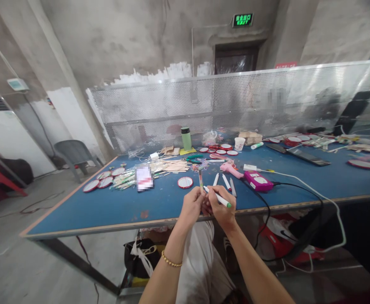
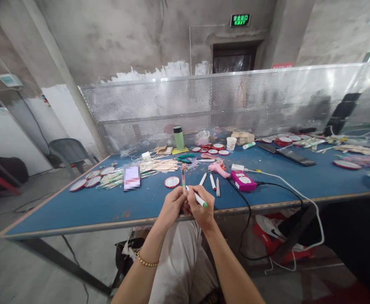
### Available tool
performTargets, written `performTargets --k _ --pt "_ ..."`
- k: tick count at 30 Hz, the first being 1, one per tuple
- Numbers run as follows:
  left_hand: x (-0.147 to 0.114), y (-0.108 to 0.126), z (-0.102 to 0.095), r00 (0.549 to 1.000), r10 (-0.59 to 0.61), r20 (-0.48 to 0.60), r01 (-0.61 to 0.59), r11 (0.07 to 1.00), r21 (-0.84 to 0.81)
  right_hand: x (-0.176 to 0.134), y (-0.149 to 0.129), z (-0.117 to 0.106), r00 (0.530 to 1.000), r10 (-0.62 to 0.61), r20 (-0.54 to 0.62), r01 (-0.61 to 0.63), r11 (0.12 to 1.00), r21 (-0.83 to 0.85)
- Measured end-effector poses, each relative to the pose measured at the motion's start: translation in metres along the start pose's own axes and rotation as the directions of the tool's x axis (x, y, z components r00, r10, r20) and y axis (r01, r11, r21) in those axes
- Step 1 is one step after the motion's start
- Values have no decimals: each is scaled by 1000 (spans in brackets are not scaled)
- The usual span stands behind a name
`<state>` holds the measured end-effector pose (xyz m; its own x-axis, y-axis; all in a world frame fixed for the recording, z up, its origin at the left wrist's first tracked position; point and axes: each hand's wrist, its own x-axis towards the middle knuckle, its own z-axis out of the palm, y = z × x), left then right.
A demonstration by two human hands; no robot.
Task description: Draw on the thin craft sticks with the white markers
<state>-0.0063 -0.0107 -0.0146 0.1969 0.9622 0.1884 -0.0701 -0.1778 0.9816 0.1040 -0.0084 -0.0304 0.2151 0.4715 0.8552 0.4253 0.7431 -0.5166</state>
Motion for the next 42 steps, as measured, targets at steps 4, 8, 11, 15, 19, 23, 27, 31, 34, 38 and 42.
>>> performTargets --k 4,8,11,15,19,23,27,31,34,38,42 --pt "0 1 0 1000 -7 -7 7 1000 -6 1 -2 0 999 -47 10 47 999 1" --pt "0 0 0 1000 -1 -16 1 1000 0 2 -2 0 998 -56 38 56 998 1" --pt "0 -1 -1 1000 6 -10 -6 1000 -2 0 -1 1 999 -28 21 27 1000 16" --pt "0 -3 -1 1000 2 5 -2 1000 -29 0 0 1 1000 -17 -18 17 1000 17" --pt "1 -3 0 1000 0 -11 -1 1000 -24 1 -1 0 998 -56 20 56 998 -2" --pt "1 -3 0 1000 7 -14 -7 1000 -11 0 0 1 998 -49 31 49 999 -3" --pt "1 -2 -1 1000 3 8 -3 1000 -21 -1 2 1 999 -26 -24 26 1000 6" --pt "1 -2 -1 1000 0 3 0 1000 -18 0 0 1 999 -54 -6 55 998 24" --pt "1 -2 -1 1000 -2 -2 1 1000 -8 2 -2 1 998 -58 1 58 998 26" --pt "1 -3 -1 1000 3 -13 -3 1000 16 2 -2 1 998 -52 17 52 998 27" --pt "1 -2 0 1000 0 -11 0 1000 1 0 1 1 999 -34 14 33 999 14"
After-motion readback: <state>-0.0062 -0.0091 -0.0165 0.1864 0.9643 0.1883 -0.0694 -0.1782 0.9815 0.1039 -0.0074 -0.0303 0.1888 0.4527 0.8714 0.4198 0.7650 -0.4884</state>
